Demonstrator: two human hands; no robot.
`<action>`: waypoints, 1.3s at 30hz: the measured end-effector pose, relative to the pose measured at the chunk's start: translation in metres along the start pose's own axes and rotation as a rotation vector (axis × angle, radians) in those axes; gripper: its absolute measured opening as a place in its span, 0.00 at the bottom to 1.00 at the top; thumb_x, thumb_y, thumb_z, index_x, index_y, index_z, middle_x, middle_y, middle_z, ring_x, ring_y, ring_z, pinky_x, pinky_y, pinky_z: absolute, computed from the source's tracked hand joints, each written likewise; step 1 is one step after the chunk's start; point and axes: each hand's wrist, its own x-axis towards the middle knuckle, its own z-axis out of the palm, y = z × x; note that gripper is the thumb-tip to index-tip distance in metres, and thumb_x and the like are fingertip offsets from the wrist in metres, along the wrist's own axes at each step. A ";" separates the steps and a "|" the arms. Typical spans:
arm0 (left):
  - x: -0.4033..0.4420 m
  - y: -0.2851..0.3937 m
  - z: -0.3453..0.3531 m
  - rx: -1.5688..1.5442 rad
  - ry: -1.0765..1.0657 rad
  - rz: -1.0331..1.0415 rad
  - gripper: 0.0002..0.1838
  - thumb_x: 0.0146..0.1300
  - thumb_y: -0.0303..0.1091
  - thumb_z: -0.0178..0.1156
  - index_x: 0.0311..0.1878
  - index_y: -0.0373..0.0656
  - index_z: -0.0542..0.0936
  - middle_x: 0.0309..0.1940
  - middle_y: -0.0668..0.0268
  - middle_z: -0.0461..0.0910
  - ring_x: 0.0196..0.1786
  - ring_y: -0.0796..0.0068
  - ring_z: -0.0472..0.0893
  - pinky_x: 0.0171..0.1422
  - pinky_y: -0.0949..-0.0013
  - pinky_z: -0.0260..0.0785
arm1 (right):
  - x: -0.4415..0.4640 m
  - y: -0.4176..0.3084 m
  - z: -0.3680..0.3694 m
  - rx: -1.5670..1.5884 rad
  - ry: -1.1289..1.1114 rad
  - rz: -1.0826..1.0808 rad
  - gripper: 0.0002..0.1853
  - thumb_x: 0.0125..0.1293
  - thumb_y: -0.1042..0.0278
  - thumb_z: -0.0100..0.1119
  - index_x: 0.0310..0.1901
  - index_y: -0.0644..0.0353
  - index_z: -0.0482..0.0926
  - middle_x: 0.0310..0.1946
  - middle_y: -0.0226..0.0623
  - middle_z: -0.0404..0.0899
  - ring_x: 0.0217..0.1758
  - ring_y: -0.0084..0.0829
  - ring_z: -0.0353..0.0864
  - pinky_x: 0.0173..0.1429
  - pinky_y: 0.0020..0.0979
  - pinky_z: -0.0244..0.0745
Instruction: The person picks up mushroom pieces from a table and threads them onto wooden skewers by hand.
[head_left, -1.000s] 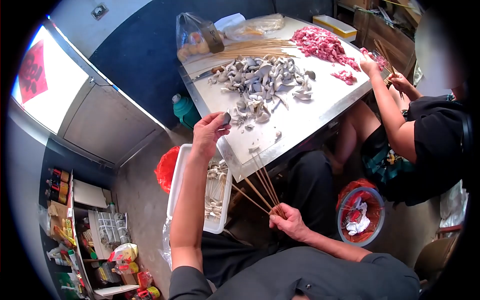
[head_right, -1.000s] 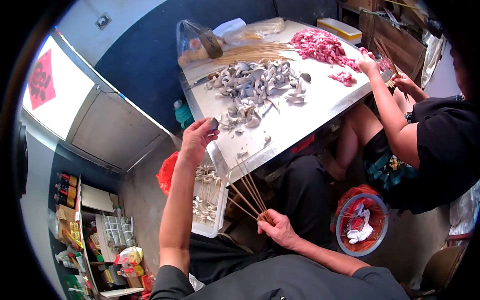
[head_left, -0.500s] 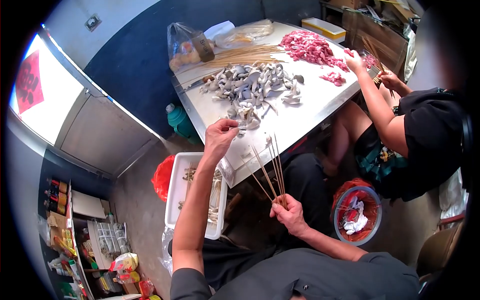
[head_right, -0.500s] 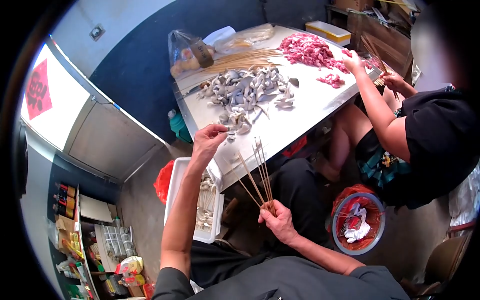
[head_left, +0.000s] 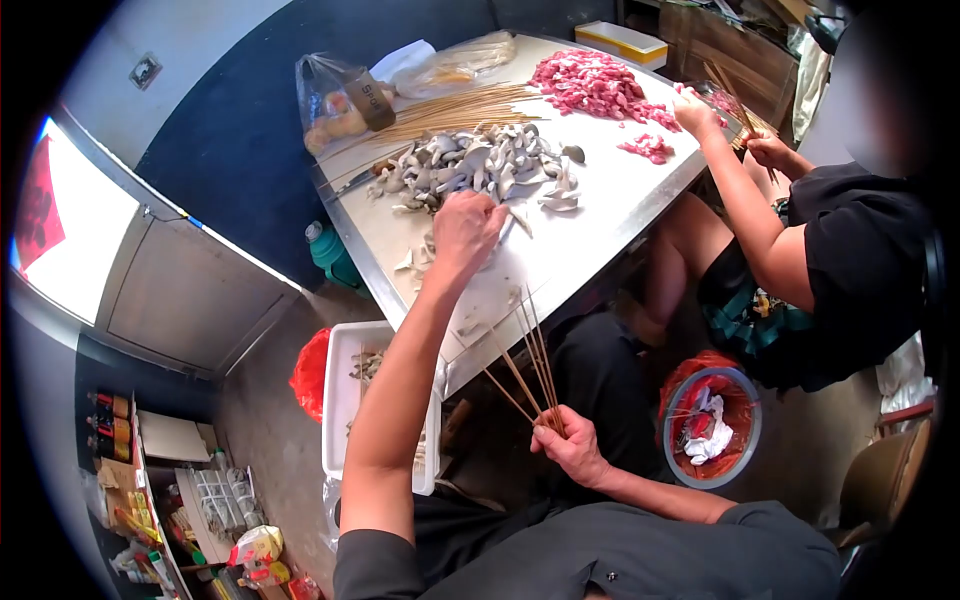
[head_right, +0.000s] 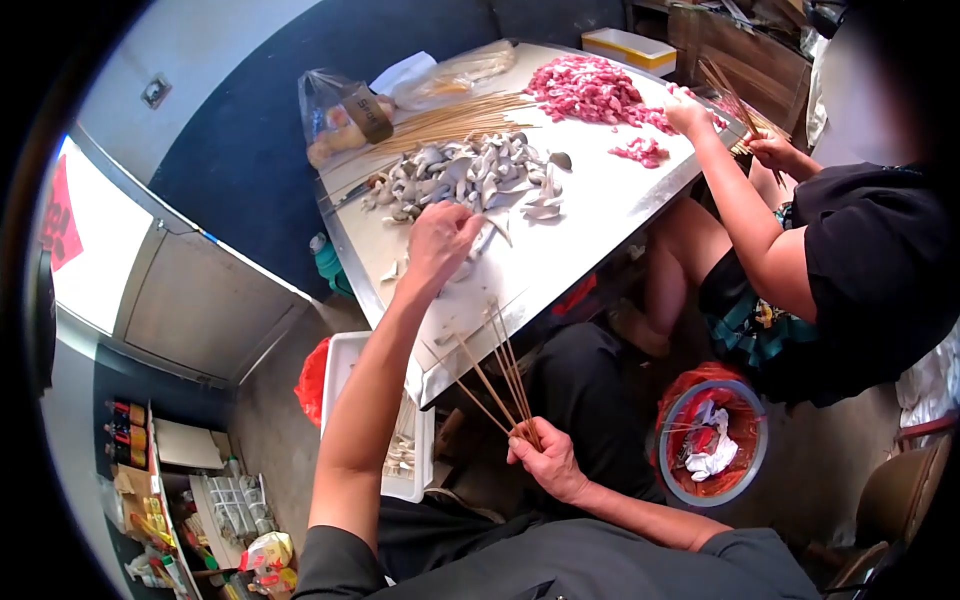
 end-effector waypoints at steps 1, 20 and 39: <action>0.006 0.002 0.008 0.098 -0.044 -0.010 0.13 0.53 0.41 0.64 0.29 0.40 0.84 0.28 0.59 0.79 0.37 0.60 0.78 0.46 0.60 0.71 | 0.000 0.002 -0.002 0.000 0.009 -0.003 0.07 0.68 0.68 0.56 0.39 0.62 0.73 0.24 0.27 0.78 0.21 0.12 0.66 0.28 0.18 0.64; 0.014 0.008 0.013 -0.032 -0.074 0.066 0.06 0.50 0.27 0.59 0.32 0.41 0.82 0.28 0.59 0.80 0.36 0.57 0.79 0.44 0.61 0.72 | -0.017 0.009 -0.006 0.021 0.023 0.000 0.06 0.68 0.68 0.56 0.38 0.62 0.74 0.24 0.28 0.79 0.21 0.11 0.66 0.28 0.17 0.63; 0.032 0.026 0.055 0.187 -0.213 0.197 0.08 0.53 0.35 0.62 0.32 0.40 0.82 0.31 0.58 0.78 0.41 0.57 0.78 0.47 0.56 0.72 | -0.020 0.010 -0.006 -0.043 -0.024 0.038 0.07 0.67 0.67 0.57 0.37 0.61 0.74 0.25 0.26 0.78 0.25 0.13 0.69 0.30 0.20 0.66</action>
